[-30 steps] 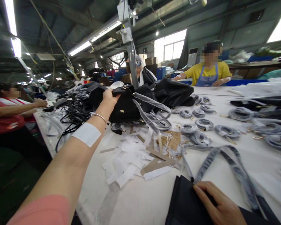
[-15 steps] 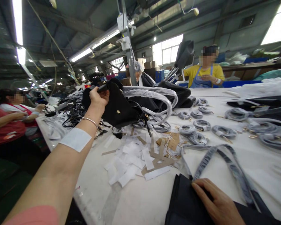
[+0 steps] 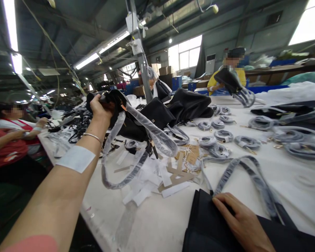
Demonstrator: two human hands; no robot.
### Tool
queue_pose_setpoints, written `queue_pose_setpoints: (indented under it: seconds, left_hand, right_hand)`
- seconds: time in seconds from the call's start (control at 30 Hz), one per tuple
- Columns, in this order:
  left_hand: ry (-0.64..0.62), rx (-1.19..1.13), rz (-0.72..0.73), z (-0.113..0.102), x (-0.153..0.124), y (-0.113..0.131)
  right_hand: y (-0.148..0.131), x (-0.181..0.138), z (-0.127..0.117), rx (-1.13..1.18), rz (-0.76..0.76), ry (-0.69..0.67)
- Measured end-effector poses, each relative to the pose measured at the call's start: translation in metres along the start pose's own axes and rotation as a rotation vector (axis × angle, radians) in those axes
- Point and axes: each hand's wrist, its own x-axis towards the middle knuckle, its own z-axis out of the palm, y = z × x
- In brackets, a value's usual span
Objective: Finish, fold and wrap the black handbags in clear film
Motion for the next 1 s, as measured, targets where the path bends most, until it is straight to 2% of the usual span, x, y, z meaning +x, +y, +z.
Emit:
queue_pose_setpoints:
  seconds: [0.17,0.53,0.7,0.83,1.0]
  left_hand:
    - [0.01,-0.024,-0.008,-0.005,0.003,0.0]
    - [0.155,-0.087,0.08,-0.005,0.007,0.001]
    - [0.168,0.043,0.052,-0.003,0.006,-0.001]
    - [0.185,0.156,0.163,0.007,0.015,-0.009]
    - [0.201,0.27,0.352,0.017,0.041,-0.014]
  right_hand:
    - [-0.002,0.0,-0.001,-0.012,-0.001,0.013]
    - [-0.001,-0.001,-0.001,-0.002,0.016,0.006]
    - [-0.006,-0.001,-0.002,0.022,0.015,-0.004]
    - [-0.01,-0.002,-0.002,0.038,0.017,-0.005]
    - [-0.009,-0.003,-0.001,0.027,0.013,-0.009]
